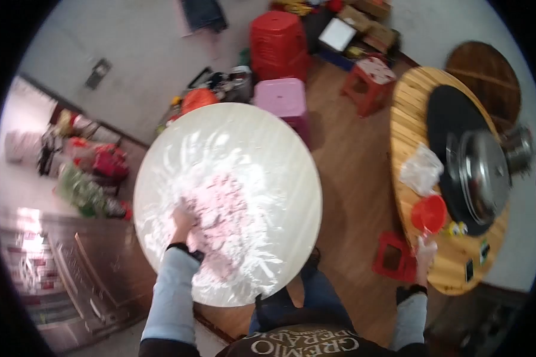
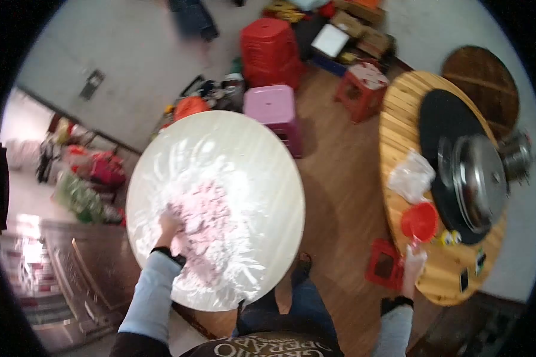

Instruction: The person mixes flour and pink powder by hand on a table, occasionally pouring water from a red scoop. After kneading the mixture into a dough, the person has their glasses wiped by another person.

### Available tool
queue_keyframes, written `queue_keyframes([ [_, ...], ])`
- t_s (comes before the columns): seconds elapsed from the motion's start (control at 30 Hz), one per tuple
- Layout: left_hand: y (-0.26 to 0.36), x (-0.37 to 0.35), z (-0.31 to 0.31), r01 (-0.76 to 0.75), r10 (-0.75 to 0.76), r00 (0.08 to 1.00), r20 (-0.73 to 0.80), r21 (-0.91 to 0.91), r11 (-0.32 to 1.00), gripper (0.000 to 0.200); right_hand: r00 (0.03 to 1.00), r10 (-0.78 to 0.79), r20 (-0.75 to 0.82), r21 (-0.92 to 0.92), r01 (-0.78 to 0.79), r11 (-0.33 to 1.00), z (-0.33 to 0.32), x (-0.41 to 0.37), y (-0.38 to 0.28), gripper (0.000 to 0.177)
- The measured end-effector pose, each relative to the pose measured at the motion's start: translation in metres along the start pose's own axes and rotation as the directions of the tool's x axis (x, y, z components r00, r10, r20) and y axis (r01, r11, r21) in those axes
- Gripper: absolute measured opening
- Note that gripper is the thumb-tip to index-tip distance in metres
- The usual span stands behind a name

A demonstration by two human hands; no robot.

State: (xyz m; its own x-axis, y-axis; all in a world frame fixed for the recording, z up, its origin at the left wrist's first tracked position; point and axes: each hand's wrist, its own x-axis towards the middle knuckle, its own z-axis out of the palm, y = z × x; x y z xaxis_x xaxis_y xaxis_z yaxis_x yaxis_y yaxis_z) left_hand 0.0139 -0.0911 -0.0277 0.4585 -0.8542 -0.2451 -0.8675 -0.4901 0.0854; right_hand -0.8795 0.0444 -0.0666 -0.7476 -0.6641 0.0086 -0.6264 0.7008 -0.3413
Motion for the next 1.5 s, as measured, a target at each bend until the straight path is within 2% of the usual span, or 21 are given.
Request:
queue_keyframes([
  [0.03, 0.003, 0.010, 0.008, 0.101, -0.099, 0.994, -0.036, 0.079, 0.992, 0.066, 0.876, 0.118, 0.468, 0.438, -0.346, 0.830, -0.027, -0.004, -0.028, 0.034],
  [0.07, 0.016, 0.005, -0.007, 0.143, -0.143, 0.990, -0.008, 0.081, 0.986, 0.060, 0.802, 0.193, 0.565, 0.595, -0.559, 0.578, -0.016, -0.006, -0.032, 0.026],
  [0.1, 0.008, 0.010, 0.007, 0.092, -0.085, 0.978, -0.189, 0.024, 0.996, 0.048, 0.800, 0.099, 0.592, 0.719, -0.580, 0.383, -0.001, -0.002, -0.020, 0.024],
  [0.2, 0.018, 0.010, -0.014, 0.092, -0.095, 0.982, -0.161, -0.022, 0.995, 0.040, 0.849, 0.192, 0.493, 0.742, -0.525, 0.416, 0.014, 0.004, -0.007, 0.027],
  [0.27, 0.013, 0.018, -0.014, 0.044, -0.044, 0.978, -0.203, -0.005, 0.999, 0.038, 0.932, 0.274, 0.237, 0.646, -0.362, 0.672, 0.016, 0.004, -0.007, 0.034],
  [0.33, 0.007, 0.031, -0.013, 0.057, -0.050, 0.982, -0.183, 0.032, 0.998, 0.037, 0.925, 0.323, 0.199, 0.666, -0.369, 0.648, 0.002, -0.019, -0.040, 0.040],
  [0.4, 0.001, 0.037, -0.016, 0.066, -0.055, 0.986, -0.158, 0.064, 0.996, 0.037, 0.936, 0.345, 0.073, 0.589, -0.320, 0.743, -0.005, -0.036, -0.047, 0.041],
  [0.43, 0.002, 0.035, -0.024, 0.029, -0.023, 0.986, -0.166, 0.036, 0.999, 0.036, 0.940, 0.335, 0.071, 0.584, -0.312, 0.750, -0.015, -0.047, -0.060, 0.041],
  [0.5, 0.001, 0.039, -0.030, -0.040, 0.043, 0.983, -0.178, 0.018, 0.999, 0.032, 0.982, 0.154, 0.109, 0.591, -0.188, 0.784, -0.041, -0.080, -0.083, 0.040],
  [0.63, -0.019, 0.045, -0.021, -0.186, 0.190, 0.974, -0.125, 0.049, 0.981, 0.026, 0.966, 0.150, 0.210, 0.538, -0.242, 0.808, -0.079, -0.144, -0.157, 0.038],
  [0.73, -0.033, 0.027, -0.021, -0.261, 0.244, 0.950, -0.194, -0.064, 0.963, 0.021, 0.934, -0.028, 0.356, 0.596, -0.204, 0.777, -0.090, -0.198, -0.232, 0.037],
  [0.8, -0.050, 0.020, -0.004, -0.399, 0.370, 0.907, -0.199, -0.130, 0.908, 0.018, 0.905, -0.157, 0.394, 0.629, -0.141, 0.765, -0.084, -0.227, -0.271, 0.037],
  [0.93, -0.053, -0.017, -0.010, -0.390, 0.382, 0.911, -0.153, -0.028, 0.920, 0.027, 0.820, -0.319, 0.475, 0.637, -0.070, 0.768, -0.073, -0.287, -0.359, 0.037],
  [1.03, -0.048, -0.053, -0.025, -0.334, 0.324, 0.940, -0.106, -0.091, 0.938, 0.030, 0.749, -0.407, 0.523, 0.638, -0.027, 0.770, -0.064, -0.329, -0.416, 0.037],
  [1.13, -0.050, -0.066, -0.009, -0.291, 0.286, 0.956, -0.063, -0.115, 0.950, 0.033, 0.721, -0.499, 0.481, 0.597, 0.148, 0.788, -0.039, -0.350, -0.450, 0.035],
  [1.2, -0.059, -0.081, 0.009, -0.422, 0.348, 0.889, -0.299, -0.239, 0.874, 0.033, 0.692, -0.550, 0.468, 0.560, 0.250, 0.790, -0.029, -0.360, -0.469, 0.033],
  [1.23, -0.062, -0.095, -0.014, -0.440, 0.366, 0.872, -0.325, -0.193, 0.877, 0.034, 0.661, -0.593, 0.459, 0.522, 0.339, 0.783, -0.024, -0.365, -0.479, 0.033],
  [1.27, -0.068, -0.097, -0.010, -0.436, 0.361, 0.874, -0.326, -0.196, 0.878, 0.034, 0.659, -0.596, 0.459, 0.520, 0.344, 0.782, -0.021, -0.369, -0.487, 0.033],
  [1.33, -0.078, -0.102, -0.003, -0.443, 0.378, 0.884, -0.274, -0.239, 0.864, 0.037, 0.555, -0.777, 0.297, 0.419, 0.655, 0.628, -0.023, -0.384, -0.507, 0.039],
  [1.37, -0.080, -0.108, -0.004, -0.435, 0.370, 0.889, -0.271, -0.245, 0.866, 0.037, 0.531, -0.798, 0.285, 0.363, 0.711, 0.602, -0.033, -0.393, -0.519, 0.041],
  [1.5, -0.085, -0.131, -0.013, -0.358, 0.288, 0.918, -0.273, -0.255, 0.898, 0.038, 0.491, -0.776, 0.396, 0.310, 0.724, 0.617, -0.038, -0.405, -0.547, 0.039],
])
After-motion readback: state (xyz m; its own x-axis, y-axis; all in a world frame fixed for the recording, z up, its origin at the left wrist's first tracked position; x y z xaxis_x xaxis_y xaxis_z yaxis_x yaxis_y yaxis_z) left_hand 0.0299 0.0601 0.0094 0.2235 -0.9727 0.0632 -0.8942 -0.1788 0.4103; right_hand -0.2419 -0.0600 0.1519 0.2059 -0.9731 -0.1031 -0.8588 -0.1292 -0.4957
